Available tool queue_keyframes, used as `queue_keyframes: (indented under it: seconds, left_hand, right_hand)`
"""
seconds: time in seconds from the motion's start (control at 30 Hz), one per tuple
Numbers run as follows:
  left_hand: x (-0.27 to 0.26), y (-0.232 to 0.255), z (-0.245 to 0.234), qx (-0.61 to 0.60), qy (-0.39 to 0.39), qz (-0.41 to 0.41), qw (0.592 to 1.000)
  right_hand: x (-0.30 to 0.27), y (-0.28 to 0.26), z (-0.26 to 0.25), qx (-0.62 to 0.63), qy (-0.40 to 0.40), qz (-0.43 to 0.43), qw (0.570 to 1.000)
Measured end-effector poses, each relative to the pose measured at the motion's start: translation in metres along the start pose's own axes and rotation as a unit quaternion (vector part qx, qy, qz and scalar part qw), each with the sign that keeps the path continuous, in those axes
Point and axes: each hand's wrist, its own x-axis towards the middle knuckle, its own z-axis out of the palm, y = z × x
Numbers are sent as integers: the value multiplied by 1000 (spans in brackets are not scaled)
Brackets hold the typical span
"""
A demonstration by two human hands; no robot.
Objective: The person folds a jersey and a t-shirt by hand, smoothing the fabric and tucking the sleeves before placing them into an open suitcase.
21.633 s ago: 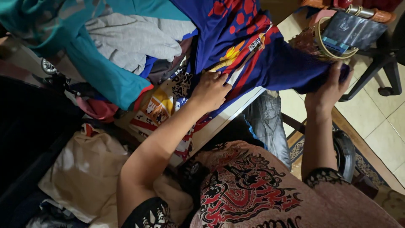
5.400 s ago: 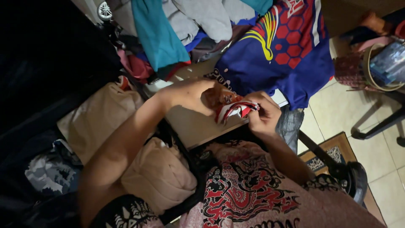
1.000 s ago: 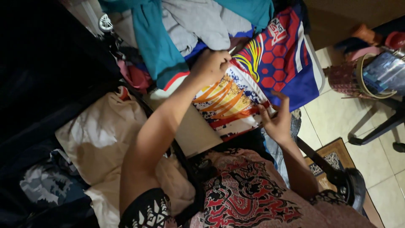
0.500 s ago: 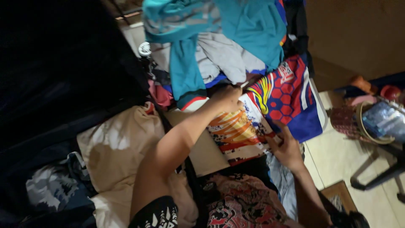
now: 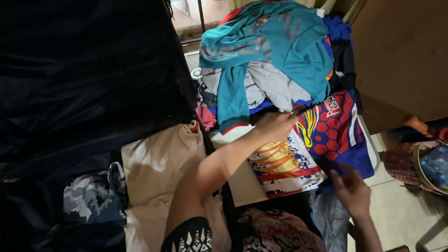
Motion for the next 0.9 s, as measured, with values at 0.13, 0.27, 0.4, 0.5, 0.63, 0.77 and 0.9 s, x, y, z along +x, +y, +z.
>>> queue_keyframes:
  seconds: [0.13, 0.27, 0.4, 0.5, 0.63, 0.77, 0.9]
  left_hand:
    - [-5, 12, 9, -1, -6, 94, 996]
    - [-5, 26, 28, 12, -33, 125, 991]
    - [-3, 38, 50, 21, -109, 150, 982]
    - [8, 41, 55, 22, -109, 187, 976]
    - [1, 44, 56, -22, -124, 159, 979]
    - [-4, 40, 58, -4, -94, 182, 979]
    - [-5, 36, 60, -2, -93, 180, 979]
  right_hand:
    - [-3, 39, -9, -29, 118, -1, 993]
    - [-9, 75, -4, 27, 185, -21, 982]
    - [-15, 90, 4, 119, 128, 31, 984]
    - [-22, 93, 8, 211, 96, 98, 968]
    - [-19, 101, 14, 309, 69, 123, 940]
    - [-11, 94, 8, 406, 54, 174, 896]
    - [-5, 92, 7, 517, -20, 224, 826]
